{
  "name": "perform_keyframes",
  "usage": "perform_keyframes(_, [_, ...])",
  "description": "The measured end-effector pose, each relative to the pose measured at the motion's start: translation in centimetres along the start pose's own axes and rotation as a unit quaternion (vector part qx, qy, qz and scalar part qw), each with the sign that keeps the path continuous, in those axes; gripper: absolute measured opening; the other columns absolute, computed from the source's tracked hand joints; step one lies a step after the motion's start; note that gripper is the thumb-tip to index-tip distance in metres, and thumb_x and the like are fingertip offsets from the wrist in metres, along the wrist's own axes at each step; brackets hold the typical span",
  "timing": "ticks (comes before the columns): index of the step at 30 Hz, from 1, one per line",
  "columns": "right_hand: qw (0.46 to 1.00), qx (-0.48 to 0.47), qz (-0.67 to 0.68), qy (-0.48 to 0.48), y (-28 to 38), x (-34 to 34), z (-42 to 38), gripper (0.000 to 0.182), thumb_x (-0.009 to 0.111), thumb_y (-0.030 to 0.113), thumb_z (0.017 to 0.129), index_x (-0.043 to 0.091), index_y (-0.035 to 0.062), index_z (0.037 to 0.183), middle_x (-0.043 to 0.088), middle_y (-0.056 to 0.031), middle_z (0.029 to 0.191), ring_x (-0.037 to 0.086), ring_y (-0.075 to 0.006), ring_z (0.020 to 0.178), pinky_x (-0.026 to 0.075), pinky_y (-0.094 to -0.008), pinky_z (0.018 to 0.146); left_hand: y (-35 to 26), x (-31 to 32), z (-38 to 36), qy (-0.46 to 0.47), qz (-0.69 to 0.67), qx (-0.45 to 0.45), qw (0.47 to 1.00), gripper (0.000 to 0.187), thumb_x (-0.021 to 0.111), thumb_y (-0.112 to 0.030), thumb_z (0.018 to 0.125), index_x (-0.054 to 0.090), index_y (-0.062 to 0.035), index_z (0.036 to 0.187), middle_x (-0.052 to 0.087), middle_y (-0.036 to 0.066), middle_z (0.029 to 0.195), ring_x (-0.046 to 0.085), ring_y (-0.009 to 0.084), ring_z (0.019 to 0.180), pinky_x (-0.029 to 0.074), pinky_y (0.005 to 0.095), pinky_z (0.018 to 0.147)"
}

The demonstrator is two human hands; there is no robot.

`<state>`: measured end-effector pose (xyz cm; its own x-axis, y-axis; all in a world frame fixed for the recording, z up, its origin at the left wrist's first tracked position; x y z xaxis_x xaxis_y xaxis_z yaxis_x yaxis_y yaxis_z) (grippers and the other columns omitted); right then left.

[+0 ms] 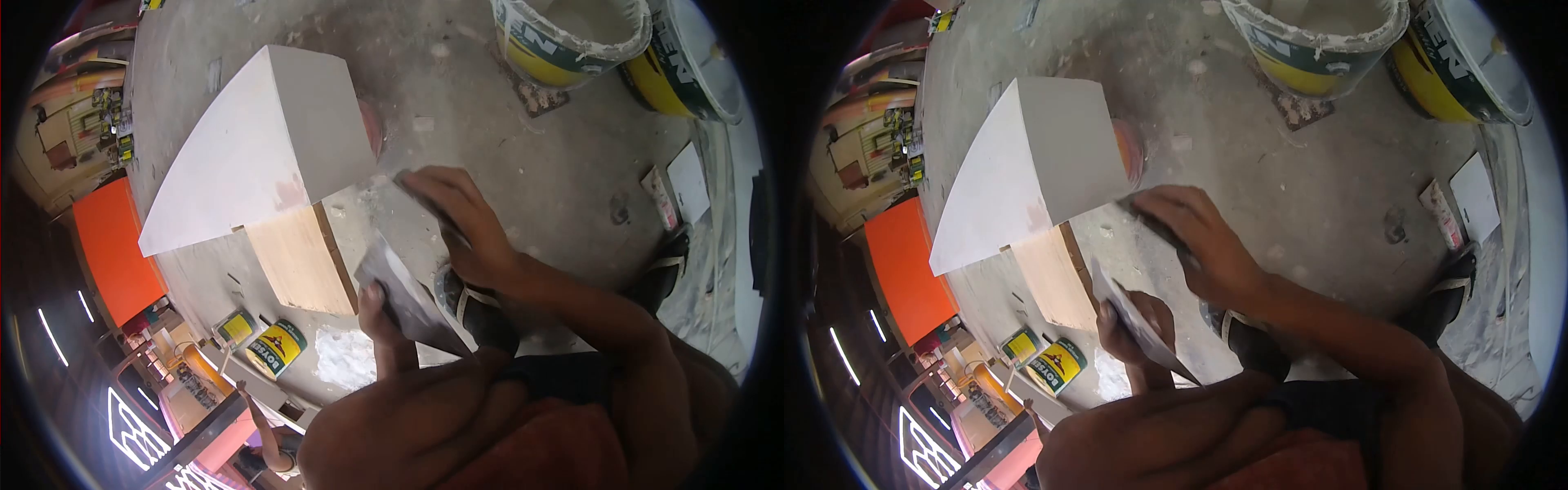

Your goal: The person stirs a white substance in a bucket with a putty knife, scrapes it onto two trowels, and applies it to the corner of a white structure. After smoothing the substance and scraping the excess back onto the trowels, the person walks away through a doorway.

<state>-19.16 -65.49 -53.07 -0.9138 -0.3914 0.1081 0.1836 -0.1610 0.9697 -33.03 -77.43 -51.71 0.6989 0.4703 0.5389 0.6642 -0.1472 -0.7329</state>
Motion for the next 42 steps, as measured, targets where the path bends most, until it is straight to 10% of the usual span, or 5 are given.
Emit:
perform_keyframes(4, [0.967, -0.225, 0.102, 0.067, 2.8, -0.6, -0.1, 0.066, 0.065, -0.007, 0.068, 0.051, 0.0057, 0.131, 0.048, -0.0166, 0.129, 0.047, -0.0355, 0.121, 0.038, -0.0454, 0.101, 0.2, 1.9, 1.9, -0.099, 0.002, 0.044, 0.994, 0.054, 0.051, -0.034, 0.091, 0.045, 0.0034, 0.129, 0.059, 0.017, 0.116, 0.060, 0.0270, 0.103, 0.050, 0.0402, 0.086])
perform_keyframes(22, [0.937, 0.163, -0.278, 0.138, -10.6, -2.3, 20.4, 0.051, 0.049, -0.005, 0.075, 0.059, 0.0060, 0.125, 0.052, -0.0141, 0.131, 0.053, -0.0352, 0.115, 0.045, -0.0366, 0.095, -0.4, -1.2, -0.2, -0.066, 0.109, -0.015, 0.992, 0.060, 0.069, -0.031, 0.077, 0.052, 0.0116, 0.117, 0.066, 0.021, 0.100, 0.068, 0.0308, 0.084, 0.055, 0.0387, 0.076])
perform_keyframes(34, [0.977, -0.075, -0.201, -0.004, -6.4, -3.5, 20.3, 0.047, 0.046, 0.002, 0.077, 0.061, 0.0030, 0.122, 0.061, -0.0157, 0.123, 0.058, -0.0328, 0.113, 0.045, -0.0365, 0.096, -0.3, -0.5, 0.1, -0.061, 0.094, -0.022, 0.993, 0.053, 0.069, -0.029, 0.081, 0.055, 0.0077, 0.117, 0.066, 0.013, 0.102, 0.064, 0.0244, 0.093, 0.049, 0.0356, 0.086])
perform_keyframes(36, [0.987, 0.092, -0.130, 0.010, -3.7, -6.1, 18.6, 0.040, 0.054, 0.013, 0.082, 0.062, 0.0022, 0.119, 0.067, -0.0129, 0.110, 0.063, -0.0248, 0.101, 0.048, -0.0331, 0.087, -0.1, -0.8, 0.7, -0.150, 0.080, -0.015, 0.985, 0.056, 0.061, -0.036, 0.084, 0.052, 0.0076, 0.117, 0.066, 0.019, 0.087, 0.065, 0.0281, 0.065, 0.054, 0.0362, 0.059])
perform_keyframes(42, [0.900, 0.379, 0.008, 0.216, 3.1, -7.5, 9.9, 0.066, 0.075, 0.049, 0.073, 0.063, -0.0018, 0.114, 0.064, -0.0137, 0.108, 0.060, -0.0222, 0.099, 0.046, -0.0323, 0.084, 0.6, 1.7, 2.9, -0.086, -0.202, -0.108, 0.970, 0.044, 0.051, -0.032, 0.093, 0.053, 0.0040, 0.118, 0.066, 0.018, 0.088, 0.064, 0.0254, 0.066, 0.054, 0.0371, 0.061])
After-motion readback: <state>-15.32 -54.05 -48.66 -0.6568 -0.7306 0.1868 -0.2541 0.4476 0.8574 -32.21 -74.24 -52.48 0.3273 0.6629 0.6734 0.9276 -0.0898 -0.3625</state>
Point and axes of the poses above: each hand's wrist, its own z-axis towards the middle knuckle, its own x-axis out of the palm, y = z × x, the point moved 3 cm from there along z, towards the middle knuckle
